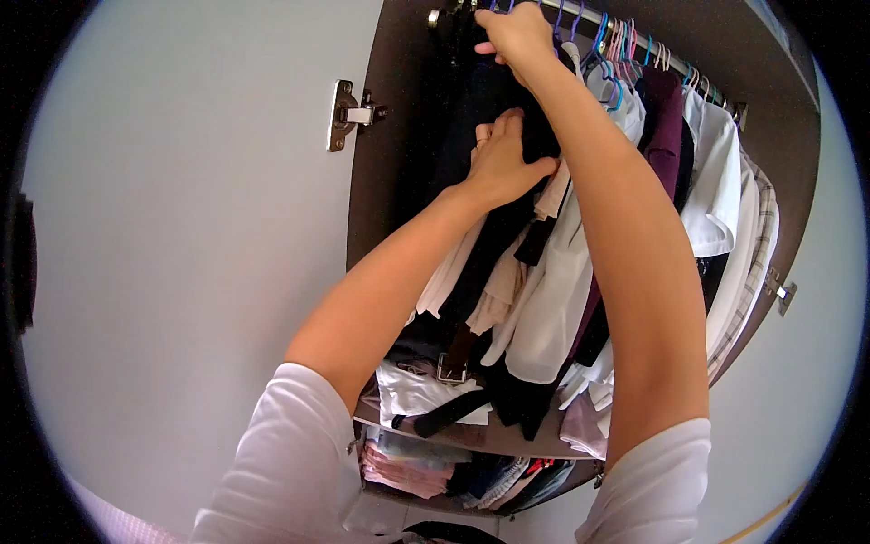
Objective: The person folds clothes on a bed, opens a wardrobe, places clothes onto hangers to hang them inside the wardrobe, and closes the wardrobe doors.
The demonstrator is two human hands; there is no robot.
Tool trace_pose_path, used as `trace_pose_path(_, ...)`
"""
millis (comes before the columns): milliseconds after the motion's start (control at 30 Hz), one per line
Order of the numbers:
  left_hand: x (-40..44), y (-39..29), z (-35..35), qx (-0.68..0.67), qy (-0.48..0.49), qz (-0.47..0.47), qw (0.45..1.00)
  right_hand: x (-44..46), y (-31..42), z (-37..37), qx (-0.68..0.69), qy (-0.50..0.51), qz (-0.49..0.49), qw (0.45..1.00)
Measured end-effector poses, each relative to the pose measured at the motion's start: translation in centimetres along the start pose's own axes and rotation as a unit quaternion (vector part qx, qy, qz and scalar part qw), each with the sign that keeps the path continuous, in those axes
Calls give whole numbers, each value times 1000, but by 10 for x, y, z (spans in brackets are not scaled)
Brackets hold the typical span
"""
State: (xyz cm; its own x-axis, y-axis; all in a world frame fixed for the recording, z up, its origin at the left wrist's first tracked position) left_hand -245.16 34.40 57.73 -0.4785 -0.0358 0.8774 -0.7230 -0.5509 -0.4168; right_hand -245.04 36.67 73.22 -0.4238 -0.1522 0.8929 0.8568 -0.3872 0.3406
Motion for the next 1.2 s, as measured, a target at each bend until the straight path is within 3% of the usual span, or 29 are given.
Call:
trace_pose_path(33, -1, 1, 1, -1, 5, 5, 1000, 6, 0, -17, 30, 65, -12, 997)
trace_pose_path(67, -3, 0, 3, -1, 6, 4, 1000, 9, -1, -20, 31, 64, -11, 997)
trace_pose_path(133, -3, 3, 6, 2, 12, 2, 1000, 7, -4, -34, 160, 56, -108, 980)
trace_pose_path(200, -3, 6, 7, 1, 16, 1, 1000, 13, -11, -41, 174, 61, -150, 971)
trace_pose_path(267, -3, 8, 10, -3, 17, 1, 1000, 21, -41, -76, 233, 171, -268, 919)
trace_pose_path(400, -3, 11, 8, -21, 48, 24, 998, 39, -24, -73, 338, 126, -227, 905)
trace_pose_path(467, -2, 15, 8, -21, 44, 21, 999, 52, -19, -55, 334, 77, -220, 913)
trace_pose_path(533, -1, 13, 6, -18, 54, 7, 998, 55, 3, -46, 371, 107, -157, 909)
trace_pose_path(800, -3, 11, 11, -30, 39, -10, 999, 43, -15, -24, 411, -1, -123, 903)
trace_pose_path(900, 0, 14, 14, -58, 35, -13, 998, 46, -8, -30, 421, 16, -104, 901)
trace_pose_path(1200, -4, 24, 15, -78, 34, 11, 996, -73, 34, -6, 435, -79, -20, 897)
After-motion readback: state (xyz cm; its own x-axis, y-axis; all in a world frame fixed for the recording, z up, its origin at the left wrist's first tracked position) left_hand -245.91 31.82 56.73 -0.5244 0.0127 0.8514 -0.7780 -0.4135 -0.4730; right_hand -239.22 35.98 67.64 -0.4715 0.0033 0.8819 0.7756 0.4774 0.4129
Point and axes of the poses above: each hand's wrist, its own x-axis towards the middle knuckle, its own z-axis out of the back of the hand, y = z × x, the point moved 10 cm from there along x, towards the middle knuckle, and after that the axes turned 7 degrees about -x, right-handed, at the moved point
